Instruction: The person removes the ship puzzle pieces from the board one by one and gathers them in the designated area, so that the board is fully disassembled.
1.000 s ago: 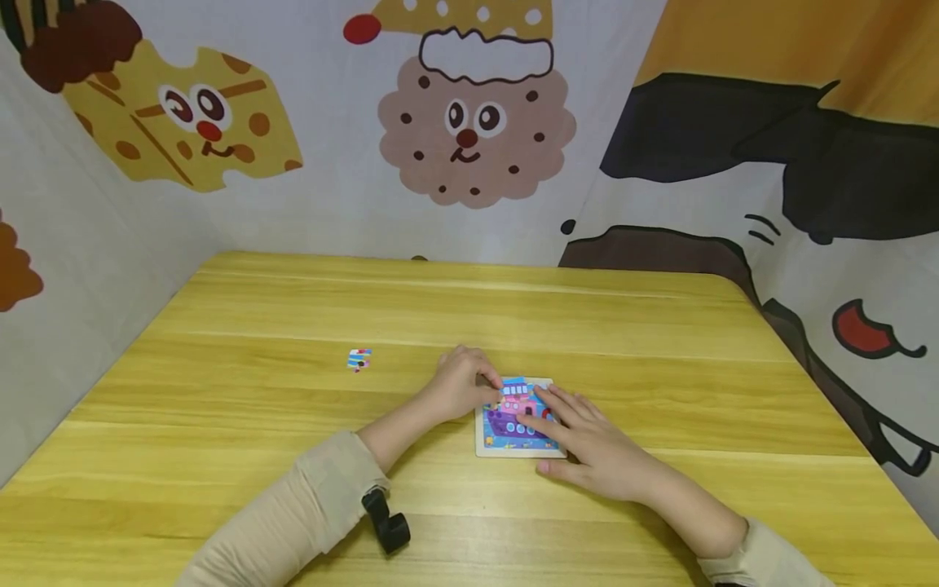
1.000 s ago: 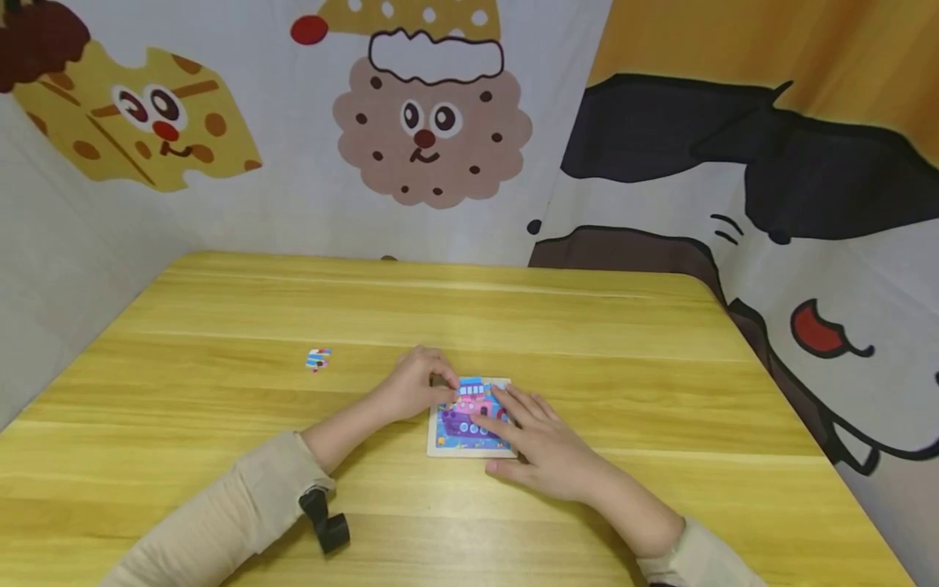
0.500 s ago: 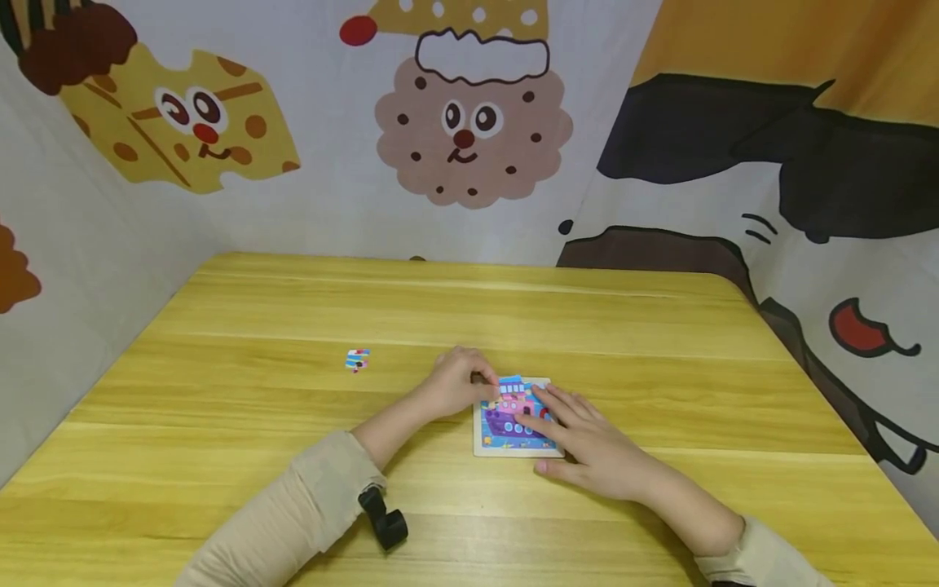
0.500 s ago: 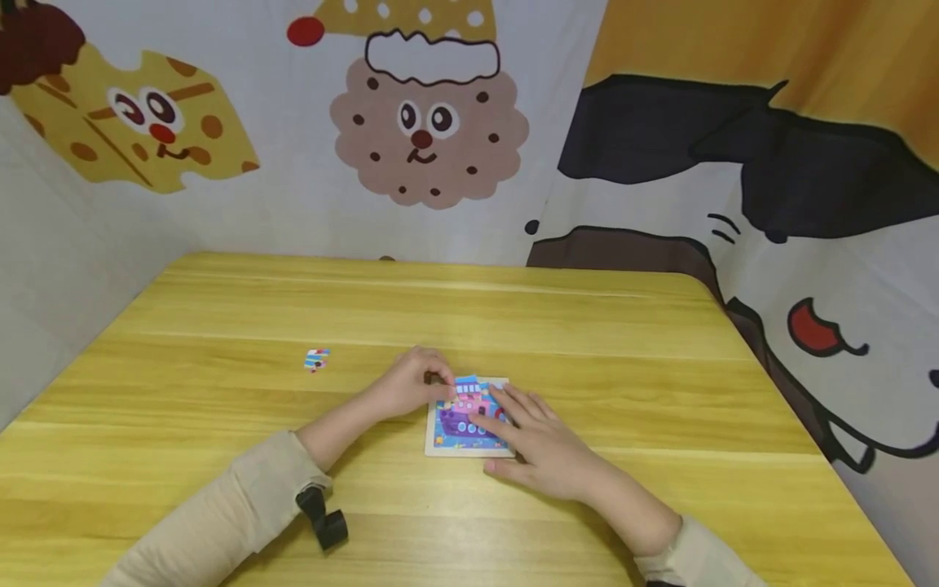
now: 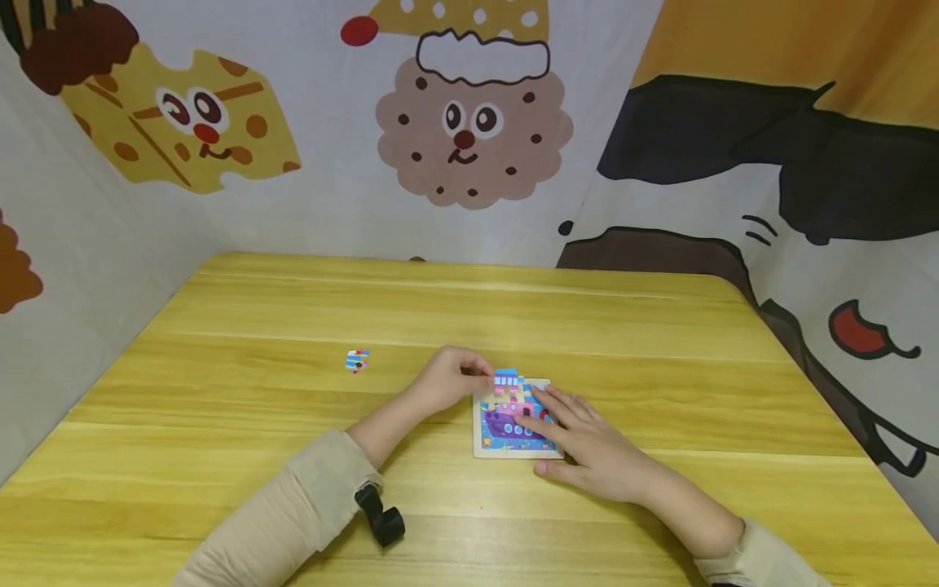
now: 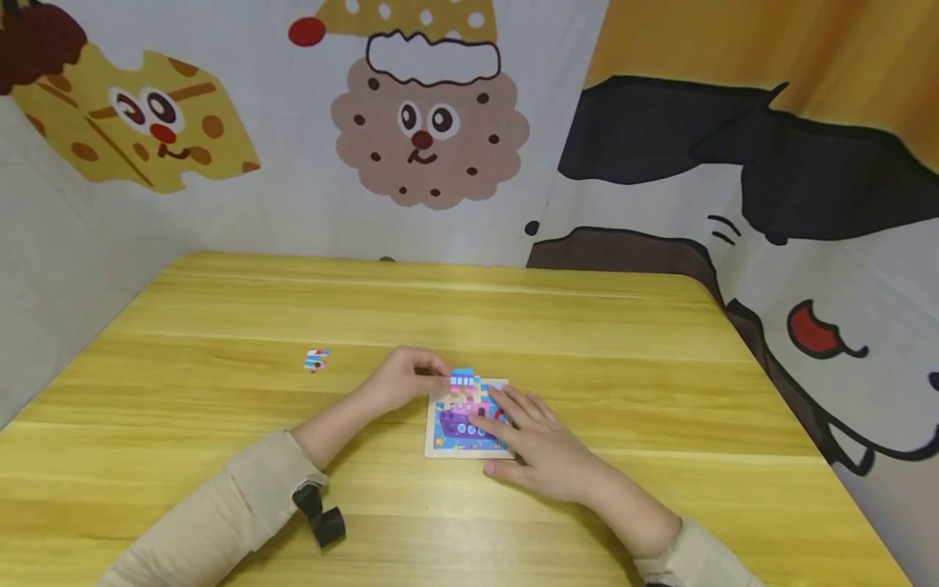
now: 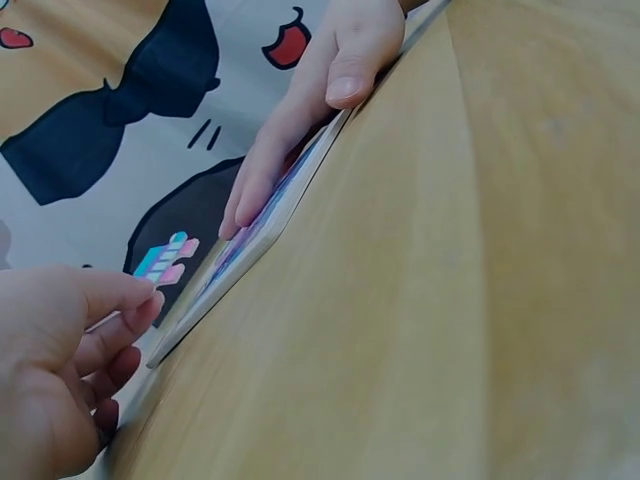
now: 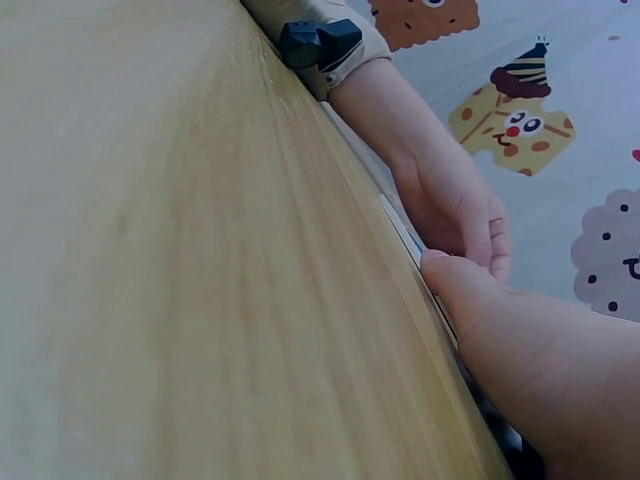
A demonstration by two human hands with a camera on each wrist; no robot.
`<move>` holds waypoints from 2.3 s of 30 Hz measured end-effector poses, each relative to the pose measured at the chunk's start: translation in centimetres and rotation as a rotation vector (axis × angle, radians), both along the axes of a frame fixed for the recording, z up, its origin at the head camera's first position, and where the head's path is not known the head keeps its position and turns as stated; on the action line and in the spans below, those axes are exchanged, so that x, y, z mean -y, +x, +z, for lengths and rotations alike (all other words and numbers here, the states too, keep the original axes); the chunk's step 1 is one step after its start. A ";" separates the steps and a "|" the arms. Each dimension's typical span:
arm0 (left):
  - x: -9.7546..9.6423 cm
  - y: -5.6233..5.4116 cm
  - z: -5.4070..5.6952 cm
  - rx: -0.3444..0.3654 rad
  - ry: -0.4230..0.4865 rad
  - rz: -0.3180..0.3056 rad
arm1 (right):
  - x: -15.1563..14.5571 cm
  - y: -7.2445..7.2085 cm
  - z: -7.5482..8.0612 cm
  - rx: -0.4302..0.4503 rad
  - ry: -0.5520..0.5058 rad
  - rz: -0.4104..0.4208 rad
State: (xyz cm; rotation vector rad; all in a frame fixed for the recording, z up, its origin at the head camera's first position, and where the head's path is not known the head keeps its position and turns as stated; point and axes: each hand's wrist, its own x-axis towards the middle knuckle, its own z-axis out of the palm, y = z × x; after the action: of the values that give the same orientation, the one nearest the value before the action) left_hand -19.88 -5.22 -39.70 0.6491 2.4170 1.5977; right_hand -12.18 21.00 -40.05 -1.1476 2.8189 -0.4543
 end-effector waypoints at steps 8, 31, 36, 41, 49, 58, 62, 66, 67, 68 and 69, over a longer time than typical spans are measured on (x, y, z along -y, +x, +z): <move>0.4 0.0 0.2 -0.048 0.055 0.016 | 0.0 0.0 -0.2 -0.014 0.007 0.001; 3.7 0.4 2.5 -0.089 0.049 0.111 | 0.0 -0.1 -0.1 -0.021 0.002 0.010; 5.3 0.6 2.6 -0.089 0.030 0.127 | 0.1 -0.2 -0.3 -0.027 0.003 0.014; 6.6 0.7 2.5 -0.079 0.031 0.154 | 0.0 -0.1 -0.3 -0.030 0.001 0.014; 8.3 0.7 2.7 -0.088 0.011 0.206 | 0.0 -0.1 -0.3 -0.023 0.007 0.011; 10.7 -0.3 2.6 -0.088 -0.052 0.189 | 0.0 -0.1 -0.2 -0.013 0.005 0.007; 11.7 -0.8 2.7 -0.070 -0.093 0.208 | 0.0 -0.1 -0.1 -0.011 0.009 0.007; 12.6 -1.1 2.7 -0.043 -0.100 0.210 | 0.0 -0.1 -0.1 -0.013 0.015 0.006; 12.8 -1.1 2.7 -0.034 -0.098 0.207 | 0.0 -0.1 -0.1 -0.012 0.014 0.006; 13.0 -1.2 2.6 -0.025 -0.093 0.205 | 0.0 -0.1 -0.1 -0.014 0.015 0.007; 13.2 -1.3 2.6 -0.020 -0.091 0.204 | 0.0 -0.1 -0.1 -0.013 0.014 0.007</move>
State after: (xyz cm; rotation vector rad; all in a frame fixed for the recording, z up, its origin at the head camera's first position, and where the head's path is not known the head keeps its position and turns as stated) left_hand -21.17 -18.41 -37.14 0.4169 2.6259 1.5469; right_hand -12.30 20.96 -40.12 -1.1614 2.8241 -0.4277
